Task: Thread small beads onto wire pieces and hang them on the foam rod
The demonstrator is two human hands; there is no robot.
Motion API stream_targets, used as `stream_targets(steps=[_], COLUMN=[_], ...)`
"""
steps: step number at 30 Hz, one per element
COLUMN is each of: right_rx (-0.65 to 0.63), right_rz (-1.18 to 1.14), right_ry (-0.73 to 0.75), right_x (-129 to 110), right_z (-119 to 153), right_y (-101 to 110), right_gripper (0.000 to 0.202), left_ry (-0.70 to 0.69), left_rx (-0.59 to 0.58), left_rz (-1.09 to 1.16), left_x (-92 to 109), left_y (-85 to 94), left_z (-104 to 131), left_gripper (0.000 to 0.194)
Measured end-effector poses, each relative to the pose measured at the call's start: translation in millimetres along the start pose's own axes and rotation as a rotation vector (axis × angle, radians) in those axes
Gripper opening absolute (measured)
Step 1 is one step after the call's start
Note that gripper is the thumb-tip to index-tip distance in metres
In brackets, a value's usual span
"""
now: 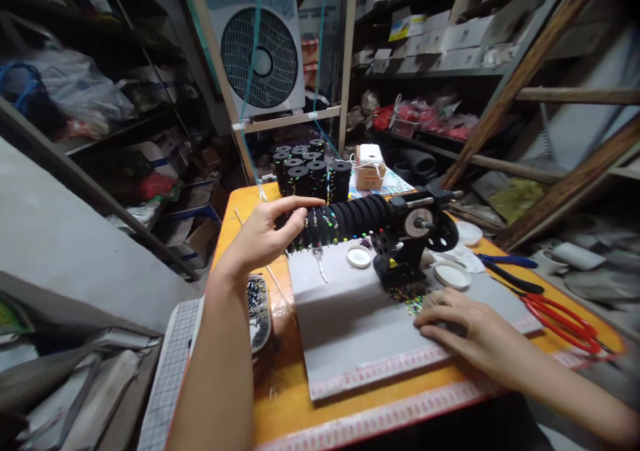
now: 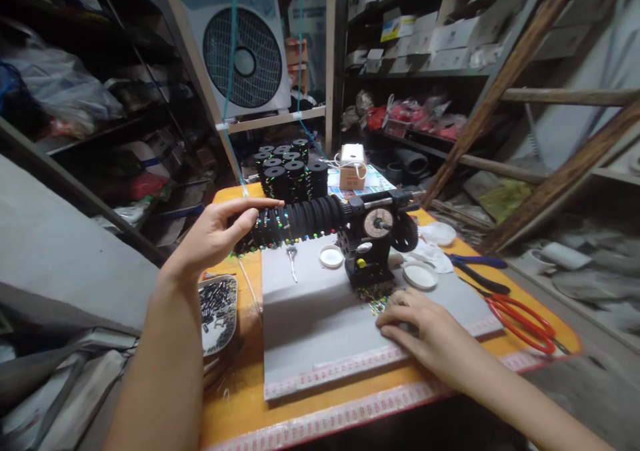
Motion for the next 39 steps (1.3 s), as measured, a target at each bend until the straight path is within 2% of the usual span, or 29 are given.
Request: stream_targets(steps=[11,16,21,25,28,30,34,39], right_rx=[-0.030,0.000,0.036,0.128,0.304,0.418,0.640,0.680], right_rz=[-0.023,0.004,-0.025,-0.061,-0.019,0.028,0.115,0.188], right_ry=[-0.132,-0.179,-0.076,0.147,0.399,0.502,0.598,0.634], right_x=[5,8,-2,-34,-73,-100,-134,-143], right_z=[12,21,19,-10,-47,-74,-114,-136], right_y=[21,13,5,22,45,57,64,57], right_gripper=[0.021,0.015,0.019,0.008,0.012,0.013,0.012,0.014], left_ry=[-0.014,-0.025,0.002,-0.001,-0.006,-0.011,-0.030,-0.032], left_rx=[0.021,0.027,0.007,-0.001,-0.005,-0.011,-0.019,-0.005], left_rz=[0.026,0.012,0.044,0.074,0.096,0.107,0.129,0.146], left_x=[-5,-5,-3,-2,-2,-2,-5,-10], left_y=[0.7,0.7,0.1,-0.9,-1.1,-1.1,-1.5,-3.3], left_z=[0,0,0,0,-1,-1,-2,-2], left_gripper=[0.036,0.035,0.036,0.036,0.036,0.036,0.036,0.036])
Point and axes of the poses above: each hand's wrist, its own z-axis away from the middle knuckle, its own y-axis out of the back of the hand, x = y × z, the point moved 2 cm from there along -z, towards the middle knuckle, and after that the axes turned 3 degrees about y, right-handed, at the moved point
